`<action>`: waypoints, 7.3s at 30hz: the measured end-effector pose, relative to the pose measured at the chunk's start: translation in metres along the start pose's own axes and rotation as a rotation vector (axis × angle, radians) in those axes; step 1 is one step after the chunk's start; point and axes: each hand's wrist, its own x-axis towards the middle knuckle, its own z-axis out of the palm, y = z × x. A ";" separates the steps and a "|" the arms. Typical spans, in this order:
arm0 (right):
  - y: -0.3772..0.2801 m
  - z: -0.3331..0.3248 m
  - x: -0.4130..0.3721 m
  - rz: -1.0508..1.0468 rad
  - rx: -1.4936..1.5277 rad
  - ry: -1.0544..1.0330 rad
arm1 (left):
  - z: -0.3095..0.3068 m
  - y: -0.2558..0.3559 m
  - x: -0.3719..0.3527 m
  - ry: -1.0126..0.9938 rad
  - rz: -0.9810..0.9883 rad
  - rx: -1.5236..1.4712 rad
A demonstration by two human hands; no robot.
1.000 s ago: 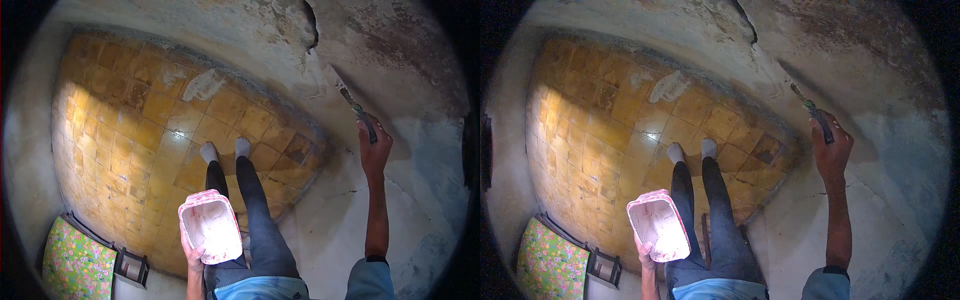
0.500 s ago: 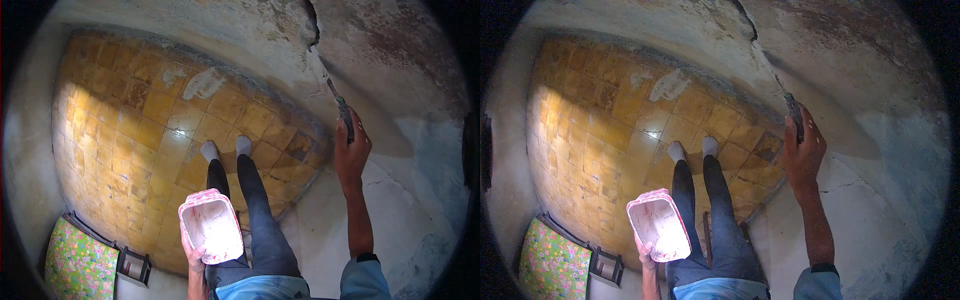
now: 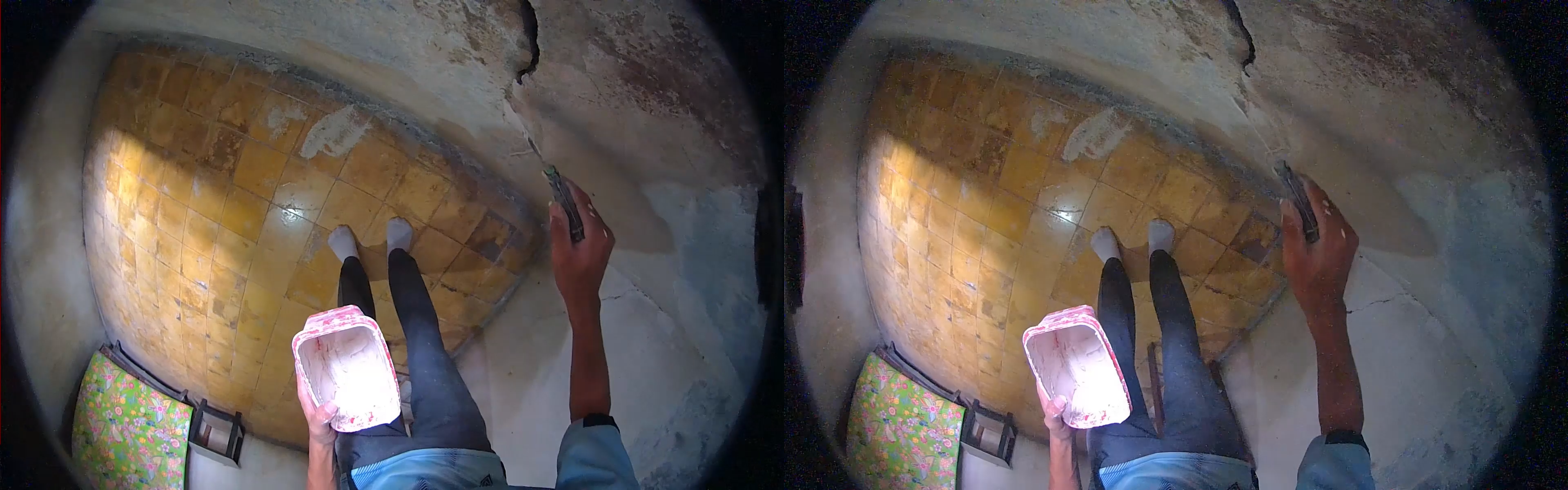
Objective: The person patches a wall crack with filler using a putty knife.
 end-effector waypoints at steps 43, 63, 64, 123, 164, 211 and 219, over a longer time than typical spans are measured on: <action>-0.004 -0.021 0.048 -0.072 0.082 0.001 | 0.000 0.005 0.008 -0.005 -0.008 0.012; 0.017 -0.013 0.036 -0.098 -0.092 0.143 | 0.000 0.003 0.006 -0.009 -0.015 0.006; 0.023 -0.017 0.029 -0.114 -0.091 0.161 | 0.000 0.004 0.005 -0.009 -0.015 0.002; 0.037 -0.093 -0.069 0.009 0.162 0.055 | 0.048 0.065 -0.010 -0.221 0.207 -0.146; -0.235 -0.271 -0.155 -0.695 0.328 0.277 | 0.085 0.258 -0.116 -0.530 0.855 0.100; -0.230 -0.237 -0.103 -0.591 0.575 0.081 | 0.070 0.278 -0.098 -0.542 0.758 0.252; -0.150 -0.185 -0.127 -0.167 1.157 -0.051 | 0.016 0.233 -0.051 -0.349 0.464 -0.111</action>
